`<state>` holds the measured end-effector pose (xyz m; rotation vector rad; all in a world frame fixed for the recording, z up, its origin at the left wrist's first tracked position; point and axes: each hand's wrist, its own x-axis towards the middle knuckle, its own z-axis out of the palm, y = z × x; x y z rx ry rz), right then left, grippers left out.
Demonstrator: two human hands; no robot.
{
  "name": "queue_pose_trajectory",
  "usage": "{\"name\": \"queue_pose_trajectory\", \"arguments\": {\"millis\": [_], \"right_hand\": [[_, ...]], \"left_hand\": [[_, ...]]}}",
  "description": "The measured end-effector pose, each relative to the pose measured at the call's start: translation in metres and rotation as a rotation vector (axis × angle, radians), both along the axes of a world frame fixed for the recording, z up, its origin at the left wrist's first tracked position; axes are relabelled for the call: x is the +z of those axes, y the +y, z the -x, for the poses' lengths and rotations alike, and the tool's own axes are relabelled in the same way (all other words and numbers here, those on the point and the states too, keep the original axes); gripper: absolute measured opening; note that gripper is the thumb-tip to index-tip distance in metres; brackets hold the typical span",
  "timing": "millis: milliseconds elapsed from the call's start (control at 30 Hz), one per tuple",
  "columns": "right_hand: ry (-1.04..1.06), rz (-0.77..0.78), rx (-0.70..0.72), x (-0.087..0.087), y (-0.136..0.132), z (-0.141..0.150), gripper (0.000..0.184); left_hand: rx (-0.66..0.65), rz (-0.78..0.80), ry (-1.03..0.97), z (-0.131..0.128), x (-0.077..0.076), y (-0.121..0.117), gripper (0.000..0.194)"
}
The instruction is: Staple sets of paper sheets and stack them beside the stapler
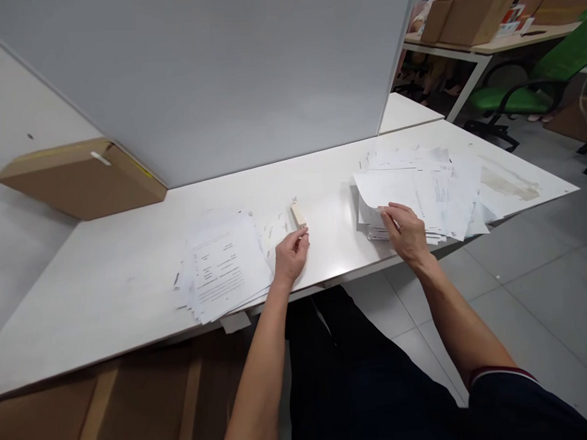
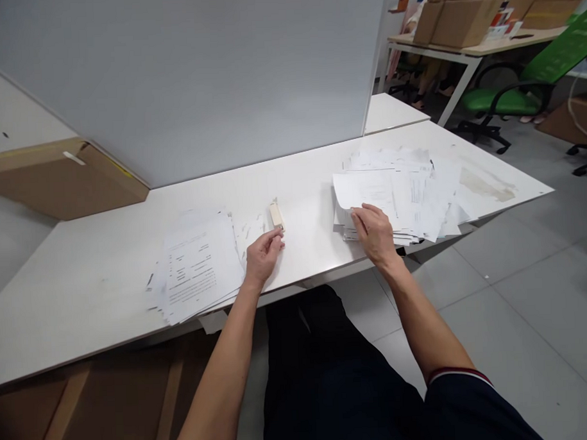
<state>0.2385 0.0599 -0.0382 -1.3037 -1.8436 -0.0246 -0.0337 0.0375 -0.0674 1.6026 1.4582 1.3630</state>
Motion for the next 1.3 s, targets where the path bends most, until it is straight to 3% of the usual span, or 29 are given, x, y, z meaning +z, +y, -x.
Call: {"name": "queue_pose_trajectory", "arguments": {"millis": [133,233,367,500,667,733,867,933,1067,1300], "right_hand": [[0.017,-0.078,0.175,0.012,-0.027,0.046,0.022],[-0.023,-0.132,0.320,0.011,-0.049,0.083,0.017],[-0.112,-0.157,0.454,-0.002,-0.068,0.112,0.016],[-0.230,-0.165,0.549,-0.014,-0.075,0.113,0.017],[-0.248,-0.132,0.664,-0.004,-0.070,0.099,0.017],[-0.185,-0.075,0.595,0.003,-0.058,0.083,0.024],[-0.120,0.096,0.113,0.008,-0.020,0.035,0.032],[-0.195,0.184,-0.022,0.002,-0.003,0.011,0.044],[-0.271,0.284,-0.042,-0.011,0.011,-0.011,0.053],[-0.136,0.286,-0.003,-0.012,0.007,-0.012,0.032]], "left_hand": [[-0.189,0.333,-0.519,0.008,0.009,0.000,0.052],[-0.243,0.448,-0.747,0.012,0.014,0.002,0.060],[-0.235,0.394,-0.762,0.008,0.016,0.002,0.046],[-0.165,0.368,-0.772,0.005,0.017,0.002,0.041],[-0.127,0.421,-0.729,0.007,0.011,0.003,0.043],[-0.120,0.418,-0.722,0.008,0.010,0.003,0.042],[-0.105,0.424,-0.719,0.008,0.012,0.001,0.041],[-0.113,0.428,-0.720,0.008,0.013,0.001,0.042],[-0.105,0.429,-0.717,0.008,0.012,0.002,0.044],[-0.111,0.421,-0.720,0.008,0.012,0.001,0.040]]}}
